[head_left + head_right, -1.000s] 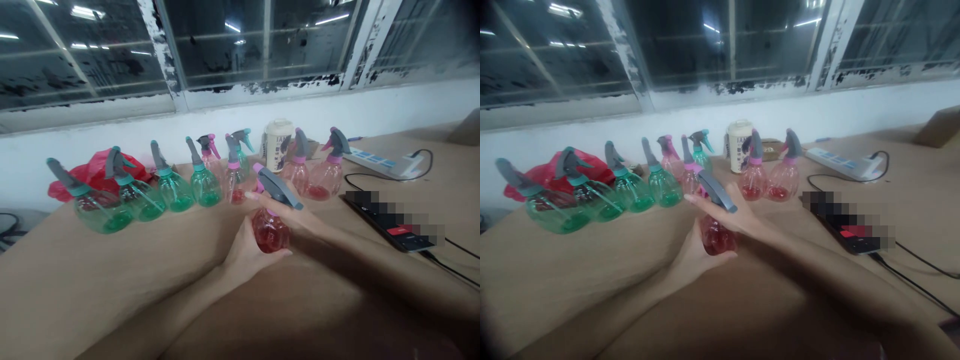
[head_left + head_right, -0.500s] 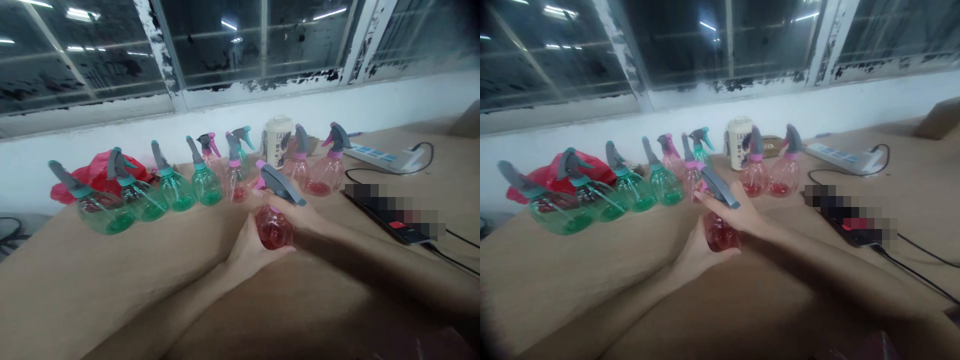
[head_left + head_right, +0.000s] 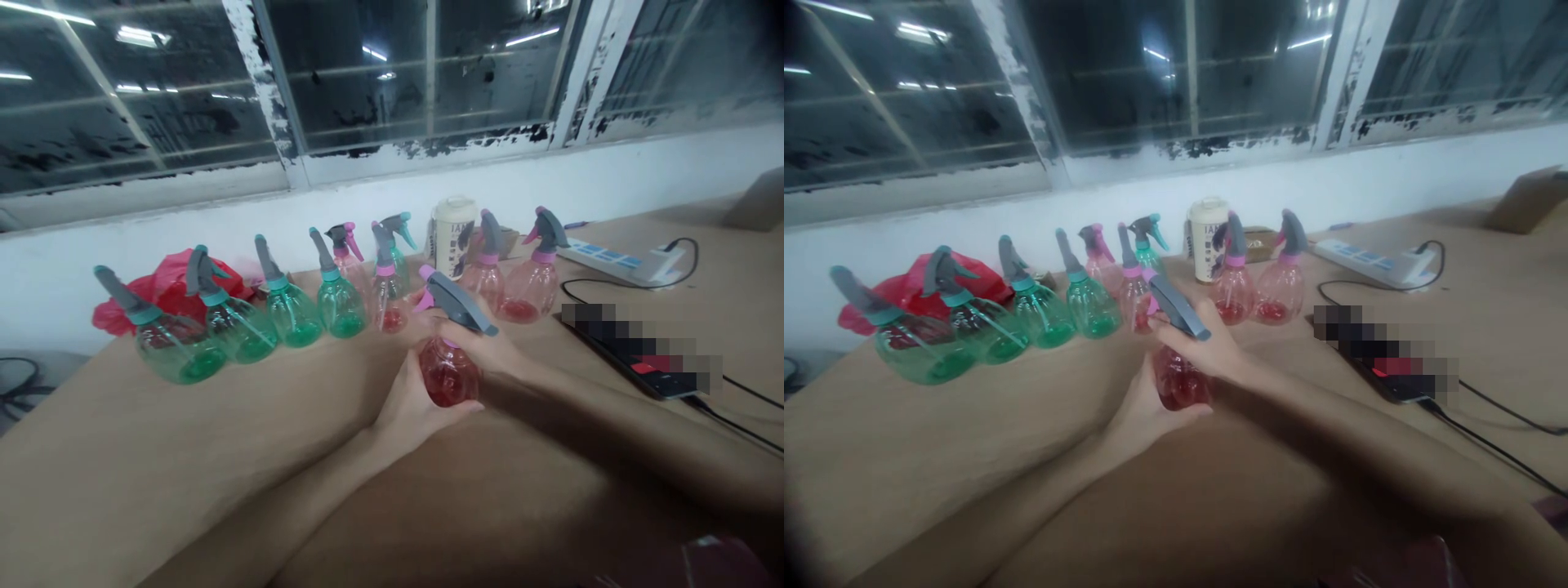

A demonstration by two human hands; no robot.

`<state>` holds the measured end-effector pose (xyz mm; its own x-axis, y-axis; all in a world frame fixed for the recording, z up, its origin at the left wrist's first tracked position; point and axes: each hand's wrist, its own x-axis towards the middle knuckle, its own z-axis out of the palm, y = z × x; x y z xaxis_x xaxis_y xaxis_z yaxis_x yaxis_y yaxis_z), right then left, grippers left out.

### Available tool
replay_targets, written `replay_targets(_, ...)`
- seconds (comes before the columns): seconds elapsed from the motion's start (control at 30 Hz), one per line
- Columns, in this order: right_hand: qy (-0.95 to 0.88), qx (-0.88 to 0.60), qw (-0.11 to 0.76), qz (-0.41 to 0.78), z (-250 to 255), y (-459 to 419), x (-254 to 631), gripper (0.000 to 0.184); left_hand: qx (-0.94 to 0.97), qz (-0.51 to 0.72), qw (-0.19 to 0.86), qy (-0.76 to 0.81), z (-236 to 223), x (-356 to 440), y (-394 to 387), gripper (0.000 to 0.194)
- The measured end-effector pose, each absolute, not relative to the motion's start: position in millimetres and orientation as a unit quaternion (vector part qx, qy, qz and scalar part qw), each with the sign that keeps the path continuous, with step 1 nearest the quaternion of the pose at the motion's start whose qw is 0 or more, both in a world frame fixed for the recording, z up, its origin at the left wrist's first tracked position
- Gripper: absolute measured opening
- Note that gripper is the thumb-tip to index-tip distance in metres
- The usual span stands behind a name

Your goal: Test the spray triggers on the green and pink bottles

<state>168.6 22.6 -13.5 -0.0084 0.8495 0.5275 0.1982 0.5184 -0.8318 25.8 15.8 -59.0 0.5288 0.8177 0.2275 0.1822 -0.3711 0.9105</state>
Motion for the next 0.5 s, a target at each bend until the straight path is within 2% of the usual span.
replay_targets(0.2,-0.643,-0.416,0.565,0.308,-12.8,21.2,168.7,0.007,0.757,0.332,0.445,0.345,-61.9,24.3,17.6,0.077)
replay_targets(0.5,-0.673,-0.409,0.557,0.265,-4.1,19.6,167.3,0.015,0.754,0.352,0.425,0.356,-52.1,24.3,14.2,0.08)
